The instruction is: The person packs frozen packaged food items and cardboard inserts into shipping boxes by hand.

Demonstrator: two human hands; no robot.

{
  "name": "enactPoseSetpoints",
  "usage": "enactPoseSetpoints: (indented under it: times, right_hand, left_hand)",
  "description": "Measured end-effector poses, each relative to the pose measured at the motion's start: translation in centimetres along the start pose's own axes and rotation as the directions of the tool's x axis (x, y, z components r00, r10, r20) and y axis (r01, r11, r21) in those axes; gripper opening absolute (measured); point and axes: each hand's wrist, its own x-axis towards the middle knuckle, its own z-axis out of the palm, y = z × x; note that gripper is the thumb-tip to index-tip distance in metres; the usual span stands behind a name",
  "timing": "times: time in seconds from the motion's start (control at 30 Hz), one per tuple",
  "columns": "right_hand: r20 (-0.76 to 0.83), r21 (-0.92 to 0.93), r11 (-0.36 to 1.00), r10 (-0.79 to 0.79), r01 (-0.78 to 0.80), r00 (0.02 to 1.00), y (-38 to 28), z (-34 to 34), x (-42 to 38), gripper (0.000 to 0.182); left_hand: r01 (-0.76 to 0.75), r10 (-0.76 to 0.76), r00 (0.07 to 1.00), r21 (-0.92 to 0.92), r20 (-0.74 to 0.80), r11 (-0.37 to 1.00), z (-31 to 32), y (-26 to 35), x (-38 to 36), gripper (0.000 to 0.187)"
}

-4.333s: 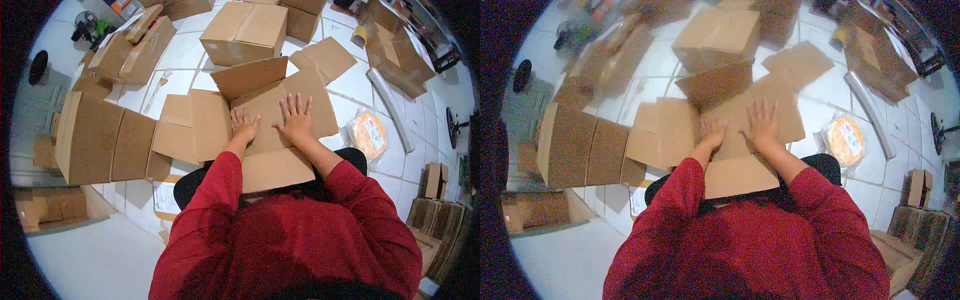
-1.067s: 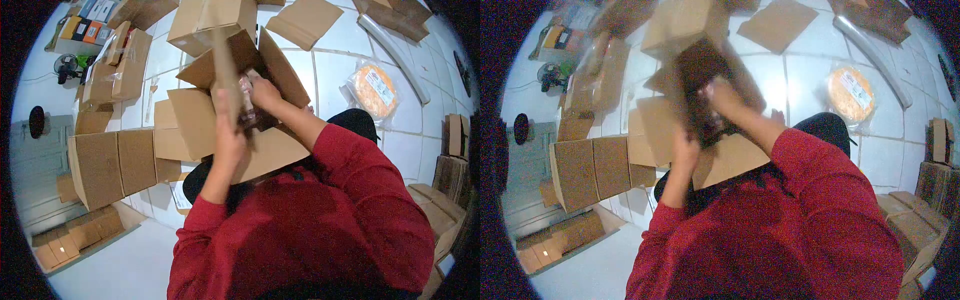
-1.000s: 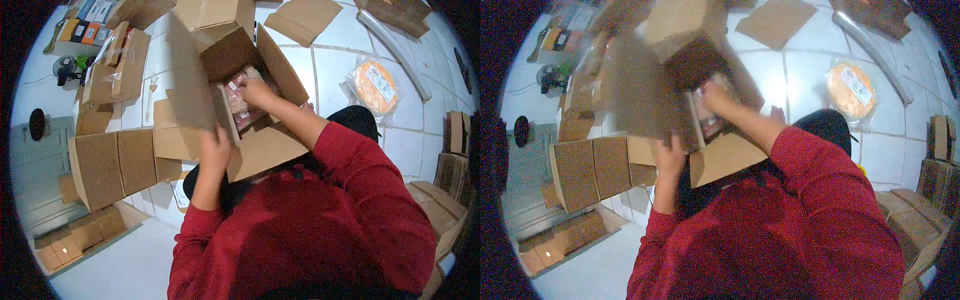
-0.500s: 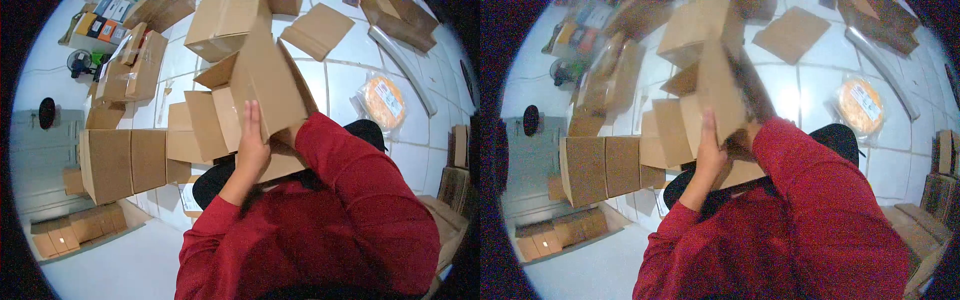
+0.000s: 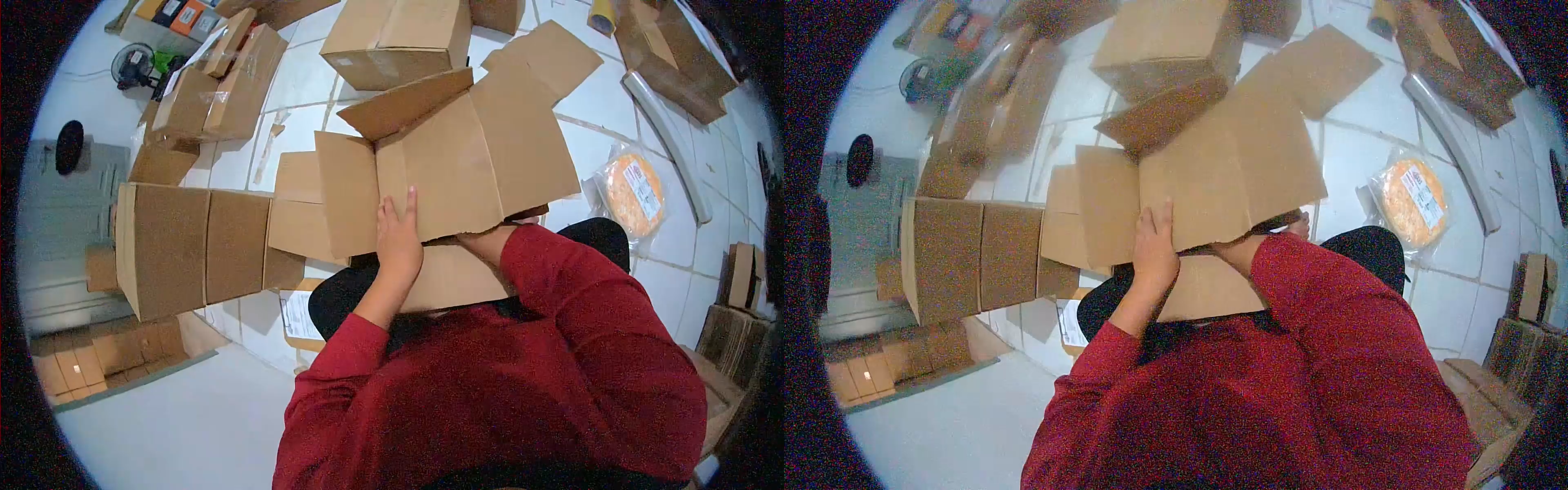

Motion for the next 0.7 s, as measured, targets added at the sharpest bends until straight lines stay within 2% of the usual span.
enactPoseSetpoints:
  times: [0.03, 0.1, 0.23, 0.27, 0.3, 0.33, 0.37, 0.43, 0.5, 0.53, 0.57, 0.63, 0.7]
  right_hand:
    - [0.009, 0.017, 1.000, -0.005, 0.005, 1.000, 0.9, -6.1, -6.8, 0.041]
    - [0.026, 0.050, 0.999, -0.012, 0.010, 1.000, -1.1, -4.6, -2.9, 0.041]
    - [0.066, 0.080, 0.997, -0.013, 0.008, 0.998, -0.8, -7.8, -6.9, 0.043]
    - [0.069, 0.126, 0.991, -0.061, 0.052, 0.996, -1.1, -7.5, -7.4, 0.053]
    - [0.070, 0.114, 0.993, -0.051, 0.042, 0.996, -1.4, -6.9, -7.5, 0.053]
    - [-0.100, 0.175, 0.976, -0.117, 0.133, 0.988, -1.5, -6.0, -7.2, 0.050]
    - [-0.270, 0.219, 0.947, -0.172, 0.235, 0.947, -2.1, -4.6, -7.2, 0.047]
    - [-0.244, 0.221, 0.944, -0.188, 0.243, 0.951, -4.0, -2.3, -8.0, 0.040]
    - [-0.188, 0.202, 0.952, -0.191, 0.228, 0.963, -5.7, 0.0, -8.9, 0.037]
    - [-0.210, 0.183, 0.951, -0.210, 0.250, 0.955, -6.3, 1.1, -9.1, 0.036]
    - [-0.202, 0.181, 0.952, -0.211, 0.248, 0.956, -7.0, 1.6, -9.3, 0.036]
    - [-0.146, 0.222, 0.944, -0.217, 0.245, 0.965, -8.5, 2.4, -9.4, 0.036]
    - [-0.102, 0.175, 0.941, -0.276, 0.291, 0.956, -9.2, 3.5, -10.0, 0.036]
  left_hand:
    - [-0.018, 0.019, 0.999, 0.026, -0.036, 0.999, 0.6, -0.2, 0.1, 0.064]
    - [-0.018, 0.021, 0.998, 0.056, -0.061, 0.998, 0.6, 0.0, 0.1, 0.063]
    - [-0.056, 0.075, 0.991, 0.164, -0.110, 0.985, -1.8, 0.9, -0.2, 0.061]
    - [-0.043, 0.061, 0.991, 0.151, -0.118, 0.988, -2.0, 0.7, -0.3, 0.061]
    - [-0.071, 0.081, 0.982, 0.062, -0.170, 0.996, -2.2, 0.3, -0.4, 0.061]
    - [-0.105, 0.098, 0.970, -0.022, -0.222, 0.994, -2.5, 0.0, -0.6, 0.061]
    - [-0.100, 0.092, 0.970, -0.028, -0.225, 0.995, -3.2, -0.1, -0.9, 0.061]
    - [-0.010, -0.209, 0.855, -0.418, -0.475, 0.908, -4.9, -0.5, -1.2, 0.058]
    - [-0.008, -0.229, 0.860, -0.461, -0.457, 0.888, -5.3, -2.7, -1.3, 0.055]
    - [-0.008, -0.246, 0.869, -0.508, -0.430, 0.862, -5.3, -3.5, -1.5, 0.052]
    - [-0.006, -0.249, 0.865, -0.505, -0.436, 0.863, -5.7, -3.5, -1.7, 0.052]
    - [0.014, -0.325, 0.873, -0.648, -0.363, 0.762, -7.0, -3.2, -2.1, 0.052]
    - [-0.021, -0.315, 0.867, -0.661, -0.386, 0.750, -8.2, -2.6, -2.5, 0.052]
